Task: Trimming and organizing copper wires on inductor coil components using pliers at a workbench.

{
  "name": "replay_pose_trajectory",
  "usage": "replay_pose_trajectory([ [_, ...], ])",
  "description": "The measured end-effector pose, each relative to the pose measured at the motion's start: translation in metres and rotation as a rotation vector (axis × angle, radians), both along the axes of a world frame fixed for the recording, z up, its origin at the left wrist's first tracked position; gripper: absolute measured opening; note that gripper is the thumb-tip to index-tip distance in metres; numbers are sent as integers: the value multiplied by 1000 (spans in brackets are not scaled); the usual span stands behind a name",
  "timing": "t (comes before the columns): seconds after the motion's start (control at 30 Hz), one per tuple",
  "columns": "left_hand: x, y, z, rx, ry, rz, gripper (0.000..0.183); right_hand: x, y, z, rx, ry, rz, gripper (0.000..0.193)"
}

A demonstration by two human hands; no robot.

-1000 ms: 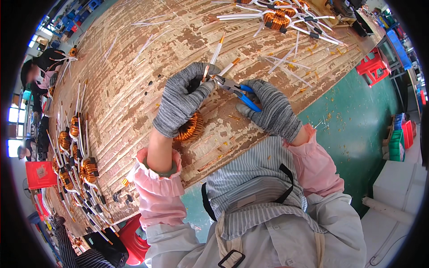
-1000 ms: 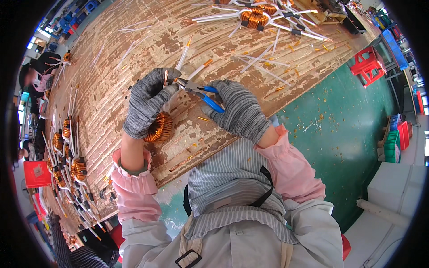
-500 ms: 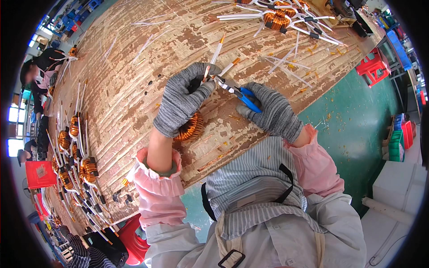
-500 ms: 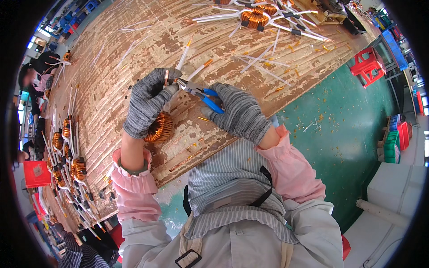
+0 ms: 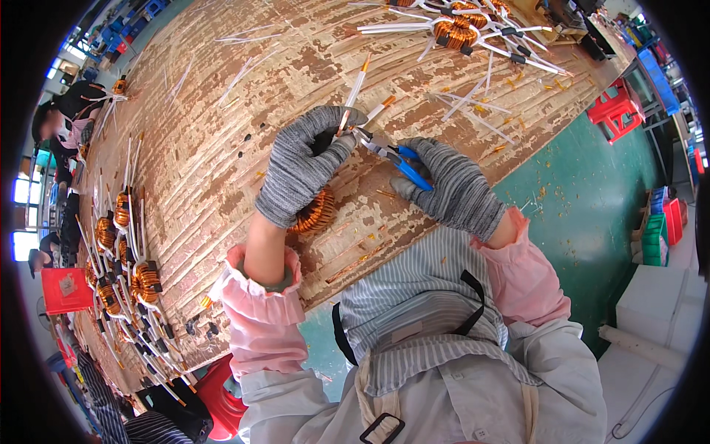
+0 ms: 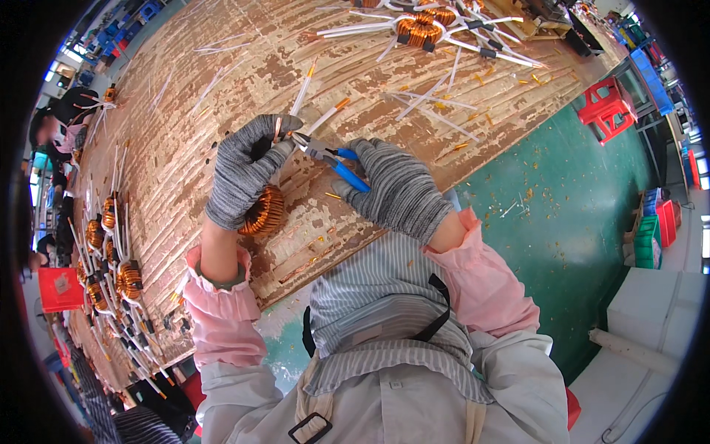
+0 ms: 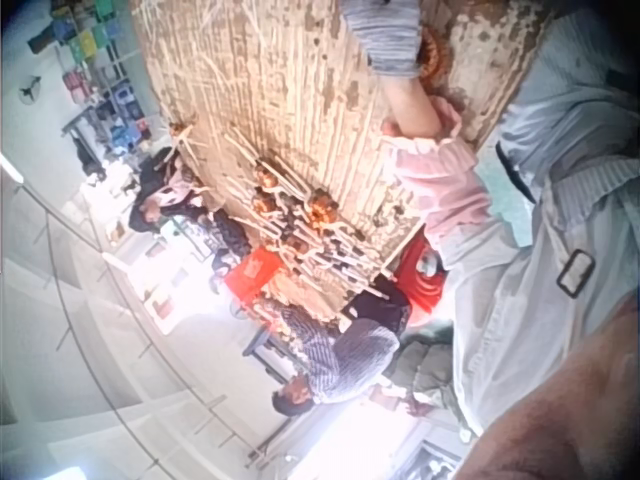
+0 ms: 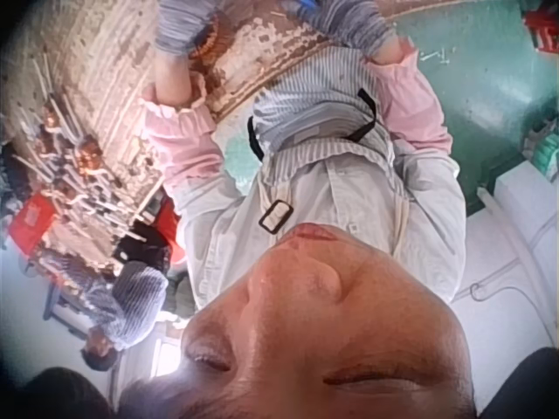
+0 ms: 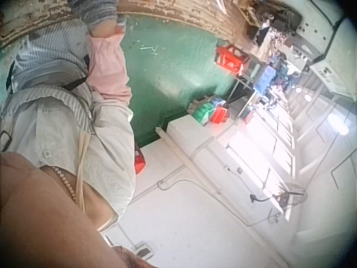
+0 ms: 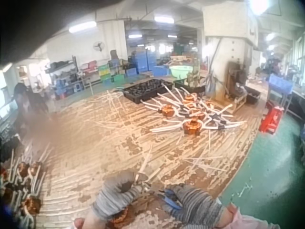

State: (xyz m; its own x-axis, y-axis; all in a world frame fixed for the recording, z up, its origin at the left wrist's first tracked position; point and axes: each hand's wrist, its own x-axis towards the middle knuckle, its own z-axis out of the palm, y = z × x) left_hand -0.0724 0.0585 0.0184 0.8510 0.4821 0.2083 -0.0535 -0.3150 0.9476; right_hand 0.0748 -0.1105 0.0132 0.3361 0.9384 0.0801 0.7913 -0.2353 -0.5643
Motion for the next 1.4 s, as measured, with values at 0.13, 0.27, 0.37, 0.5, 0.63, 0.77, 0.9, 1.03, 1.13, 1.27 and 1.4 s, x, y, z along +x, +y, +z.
replay_pose_trajectory([
  [0.13, 0, 1, -1, 8, 9, 1, 25, 0, 0, 7, -15, 38, -37, 45],
  [0.27, 0, 1, 0, 18, 4, -6, 25, 1, 1, 8, -77, -18, -44, 43],
  [0.37, 0, 1, 0, 30, -7, -11, 26, 1, 2, 13, -180, -65, -48, 42],
  [0.5, 1, -1, 1, 12, -25, -2, 28, 1, -1, 12, -124, -50, -46, 42],
  [0.63, 2, 0, 2, 17, 72, 101, 24, 3, -1, 11, -101, -44, -29, 45],
  [0.77, 0, 2, 9, -74, 228, 143, 14, 6, -1, 6, -83, -98, -38, 45],
  [0.9, -7, 4, 13, -147, 234, 90, 14, 7, 7, -2, -160, -122, 20, 36],
  [1.03, -8, -1, 12, -44, 169, -183, 14, 9, 24, -10, -85, -273, 16, 28],
  [1.13, -1, -7, 9, 53, 225, -169, 16, 20, 33, -1, 80, -390, -27, 28],
  [1.27, -4, -6, 16, -106, 276, -106, 17, 37, 30, 11, 268, -485, -17, 39],
  [1.4, -2, -8, 13, -120, 223, -116, 25, 45, 12, 9, 233, -488, -34, 46],
])
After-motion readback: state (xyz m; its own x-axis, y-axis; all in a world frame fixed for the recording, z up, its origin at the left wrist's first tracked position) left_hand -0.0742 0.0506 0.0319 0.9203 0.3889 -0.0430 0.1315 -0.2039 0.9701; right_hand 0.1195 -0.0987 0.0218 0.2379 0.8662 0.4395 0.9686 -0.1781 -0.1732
